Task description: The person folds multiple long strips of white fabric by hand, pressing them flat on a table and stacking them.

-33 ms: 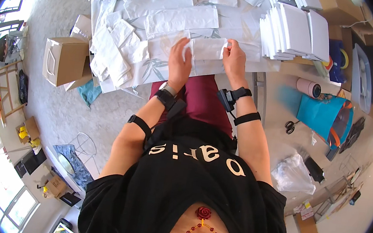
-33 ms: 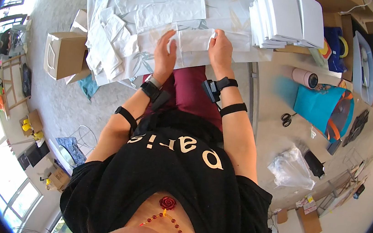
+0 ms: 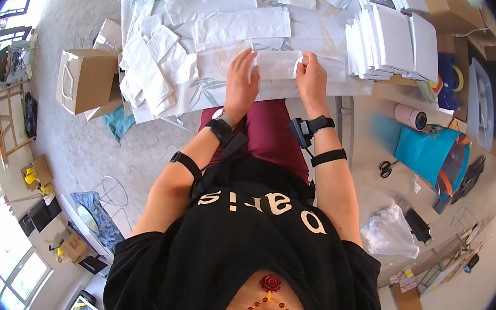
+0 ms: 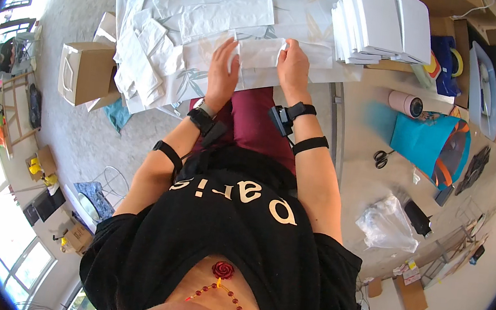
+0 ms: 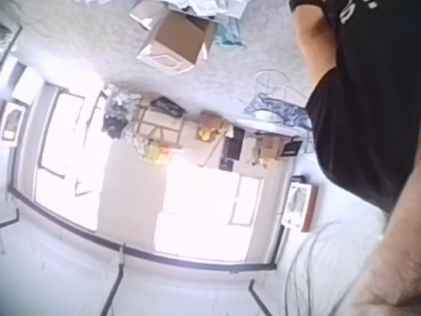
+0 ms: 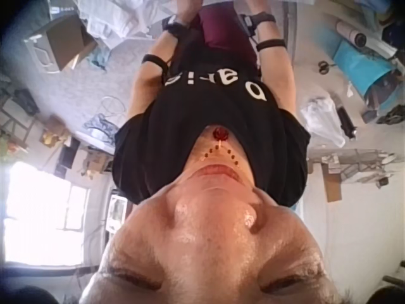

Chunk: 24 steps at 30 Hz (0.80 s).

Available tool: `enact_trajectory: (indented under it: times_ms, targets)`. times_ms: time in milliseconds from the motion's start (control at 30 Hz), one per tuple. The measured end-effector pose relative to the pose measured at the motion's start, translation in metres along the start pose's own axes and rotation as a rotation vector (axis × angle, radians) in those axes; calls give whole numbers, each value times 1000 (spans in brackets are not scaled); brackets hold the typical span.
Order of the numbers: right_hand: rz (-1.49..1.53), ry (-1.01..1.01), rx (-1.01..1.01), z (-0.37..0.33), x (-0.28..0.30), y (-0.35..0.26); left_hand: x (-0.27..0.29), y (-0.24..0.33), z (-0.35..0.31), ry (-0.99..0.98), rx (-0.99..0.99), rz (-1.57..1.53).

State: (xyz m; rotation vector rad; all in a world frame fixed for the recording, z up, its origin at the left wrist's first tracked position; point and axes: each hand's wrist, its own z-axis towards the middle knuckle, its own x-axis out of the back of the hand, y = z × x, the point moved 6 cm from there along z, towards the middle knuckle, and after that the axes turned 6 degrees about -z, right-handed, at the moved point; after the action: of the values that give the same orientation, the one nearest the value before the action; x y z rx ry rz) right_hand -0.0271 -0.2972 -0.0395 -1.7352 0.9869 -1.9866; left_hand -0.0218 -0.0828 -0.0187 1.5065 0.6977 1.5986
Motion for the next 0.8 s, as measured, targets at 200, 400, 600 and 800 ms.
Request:
enact_trajectory:
  times_ms: [200,400,600,800]
  targets:
    - [-47,3,34,2,0,-3,-33,5,-17,-362,-246,490]
    - [-38,11,40,2,-1,-1,-38,0,-21,-374,-272,523]
    - [-78,4,15,0,3,1,-40,-1,-22,-379,-260,540]
    - [-382,41,342,-24,4,-36,-40,-3,-23,-376,-269,534]
